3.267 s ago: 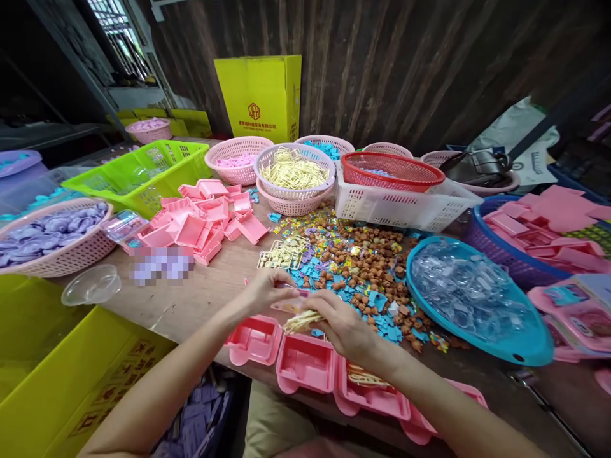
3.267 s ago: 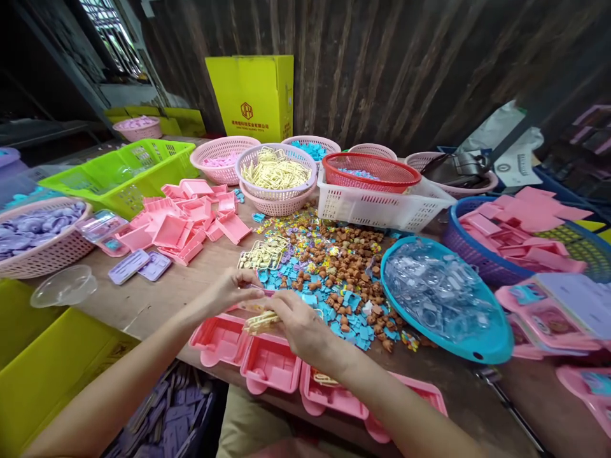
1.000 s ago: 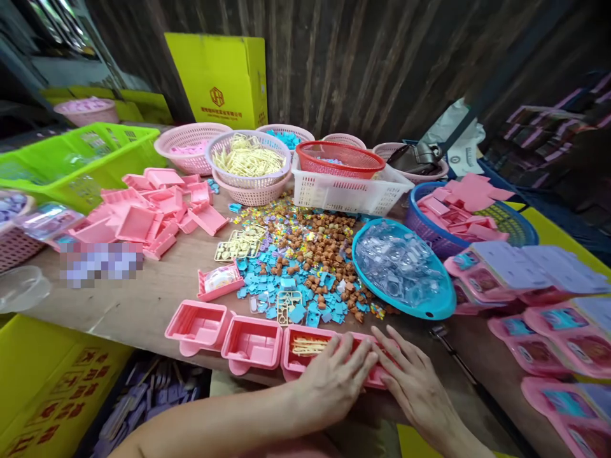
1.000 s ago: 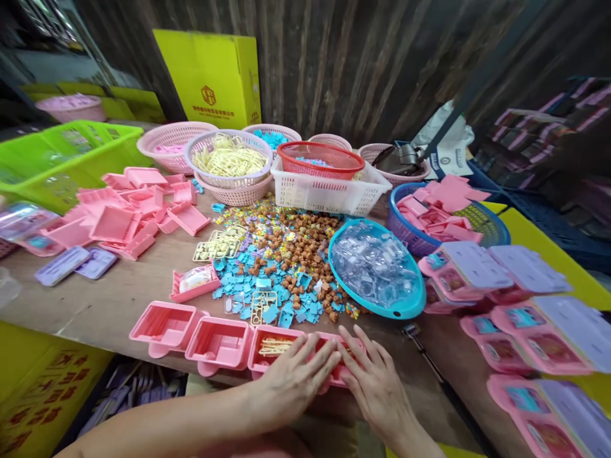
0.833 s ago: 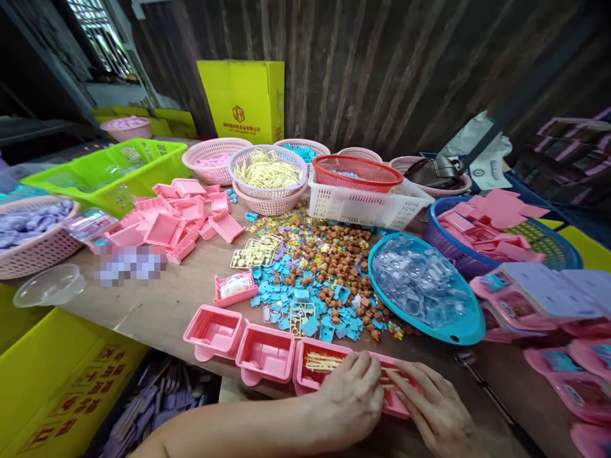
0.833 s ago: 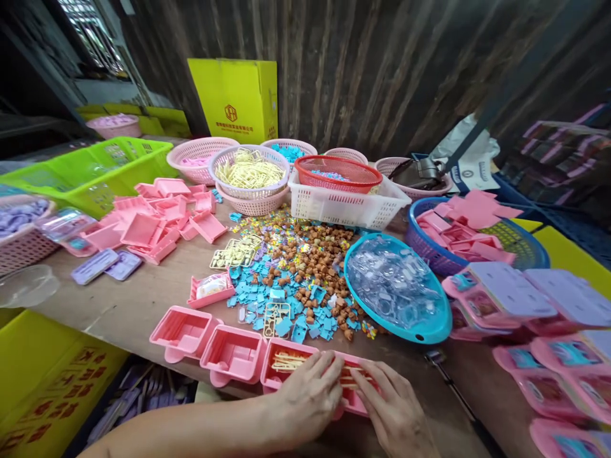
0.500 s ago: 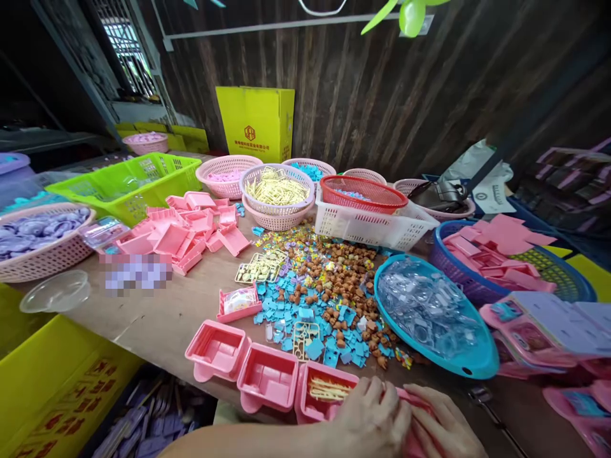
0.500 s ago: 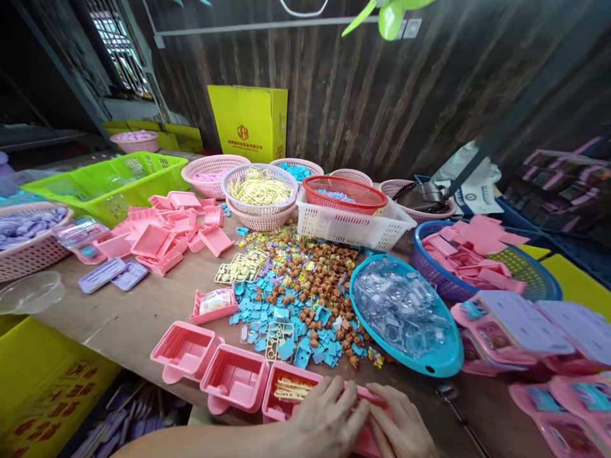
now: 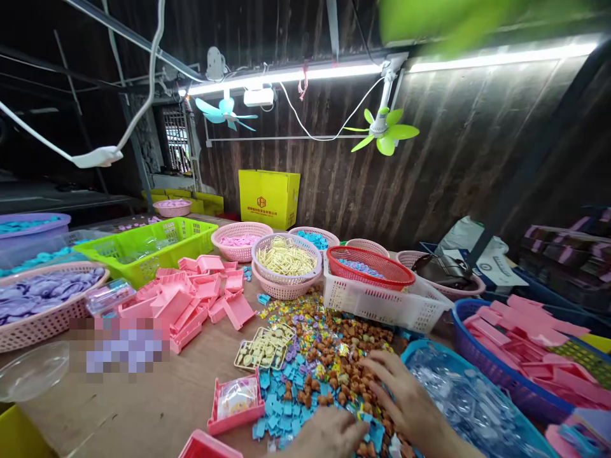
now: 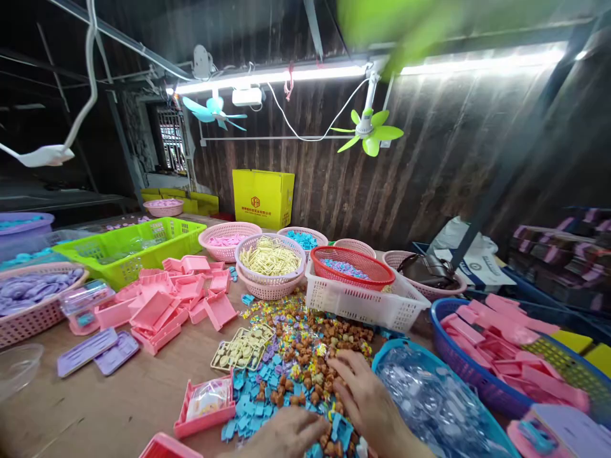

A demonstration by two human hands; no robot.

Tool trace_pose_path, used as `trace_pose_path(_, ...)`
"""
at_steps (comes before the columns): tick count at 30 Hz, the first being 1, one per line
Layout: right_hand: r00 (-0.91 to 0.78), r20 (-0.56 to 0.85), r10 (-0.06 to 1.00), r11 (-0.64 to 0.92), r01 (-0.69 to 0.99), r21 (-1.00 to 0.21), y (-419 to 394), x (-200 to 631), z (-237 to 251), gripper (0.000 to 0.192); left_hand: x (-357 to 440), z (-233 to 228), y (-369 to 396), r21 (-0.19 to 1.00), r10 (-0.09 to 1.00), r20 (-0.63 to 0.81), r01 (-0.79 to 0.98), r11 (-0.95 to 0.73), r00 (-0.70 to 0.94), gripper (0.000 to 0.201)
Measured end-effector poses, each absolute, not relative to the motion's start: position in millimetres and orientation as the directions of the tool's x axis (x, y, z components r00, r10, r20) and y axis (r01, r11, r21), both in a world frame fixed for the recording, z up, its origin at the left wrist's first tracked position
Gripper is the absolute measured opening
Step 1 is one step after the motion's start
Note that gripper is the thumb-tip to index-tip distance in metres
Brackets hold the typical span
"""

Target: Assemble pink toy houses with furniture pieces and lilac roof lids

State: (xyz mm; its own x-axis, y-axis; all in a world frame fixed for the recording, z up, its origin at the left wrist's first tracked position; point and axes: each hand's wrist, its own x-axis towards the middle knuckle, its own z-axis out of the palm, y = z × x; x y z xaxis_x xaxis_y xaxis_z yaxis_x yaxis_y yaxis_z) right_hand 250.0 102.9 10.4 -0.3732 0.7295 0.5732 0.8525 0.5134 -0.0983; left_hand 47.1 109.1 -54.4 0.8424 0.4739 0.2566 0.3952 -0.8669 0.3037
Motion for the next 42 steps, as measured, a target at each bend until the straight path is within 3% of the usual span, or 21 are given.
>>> trace_pose_path(2, -0.353, 0.471, 0.808, 0.475, 0.865, -0.166, 155, 232, 21, 0.034, 27, -26, 133, 0.428, 0.584, 0.199, 0.466, -0.774, 0.787, 0.059)
trace_pose_path(7, -0.277, 0.391, 0.878, 0.376, 0.904, -0.203, 290, 183, 44, 0.047, -10, -2, 196, 0.583, 0.791, 0.205, 0.577, -0.572, 0.576, 0.051)
trace_pose_path(10, -0.219, 0.351, 0.910, 0.311, 0.922, -0.231, 355, 162, 49, 0.057, -23, -8, 241, 0.596, 0.822, 0.343, 0.572, -0.564, 0.454, 0.049)
trace_pose_path(13, -0.179, 0.266, 0.947, 0.252, 0.929, -0.271, 404, 153, 47, 0.080, -31, -3, 287, 0.563, 0.813, 0.472, 0.593, -0.575, 0.340, 0.050)
trace_pose_path(16, -0.185, 0.188, 0.965, 0.236, 0.923, -0.304, 437, 148, 40, 0.103, -32, 14, 329, 0.504, 0.848, 0.481, 0.721, -0.476, 0.223, 0.050)
trace_pose_path(18, -0.206, 0.157, 0.966, 0.247, 0.915, -0.319, 452, 143, 34, 0.107, -28, 25, 355, 0.476, 0.880, 0.445, 0.788, -0.389, 0.166, 0.051)
trace_pose_path(20, -0.232, 0.141, 0.962, 0.267, 0.907, -0.327, 462, 137, 29, 0.097, -22, 33, 381, 0.465, 0.907, 0.395, 0.821, -0.333, 0.144, 0.053)
trace_pose_path(22, -0.257, 0.144, 0.956, 0.291, 0.898, -0.330, 468, 133, 25, 0.073, -15, 37, 405, 0.453, 0.940, 0.309, 0.847, -0.277, 0.142, 0.057)
trace_pose_path(25, -0.284, 0.185, 0.941, 0.331, 0.884, -0.329, 471, 136, 23, 0.043, -7, 38, 431, 0.436, 0.973, 0.159, 0.872, -0.222, 0.168, 0.080)
trace_pose_path(29, -0.269, 0.262, 0.927, 0.352, 0.866, -0.355, 470, 150, 24, 0.038, -2, 38, 442, 0.424, 0.978, 0.097, 0.882, -0.206, 0.182, 0.107)
trace_pose_path(32, -0.215, 0.295, 0.931, 0.327, 0.851, -0.410, 471, 154, 24, 0.038, -1, 37, 443, 0.431, 0.978, 0.116, 0.878, -0.207, 0.174, 0.103)
trace_pose_path(35, -0.171, 0.308, 0.936, 0.309, 0.819, -0.483, 473, 149, 21, 0.032, -3, 37, 449, 0.468, 0.981, 0.114, 0.863, -0.191, 0.155, 0.083)
trace_pose_path(38, -0.121, 0.326, 0.937, 0.297, 0.766, -0.569, 473, 144, 21, 0.029, -8, 37, 458, 0.543, 0.984, 0.106, 0.821, -0.176, 0.141, 0.065)
trace_pose_path(42, -0.040, 0.350, 0.936, 0.291, 0.646, -0.706, 475, 146, 24, 0.030, -12, 35, 464, 0.683, 0.979, 0.183, 0.704, -0.195, 0.094, 0.064)
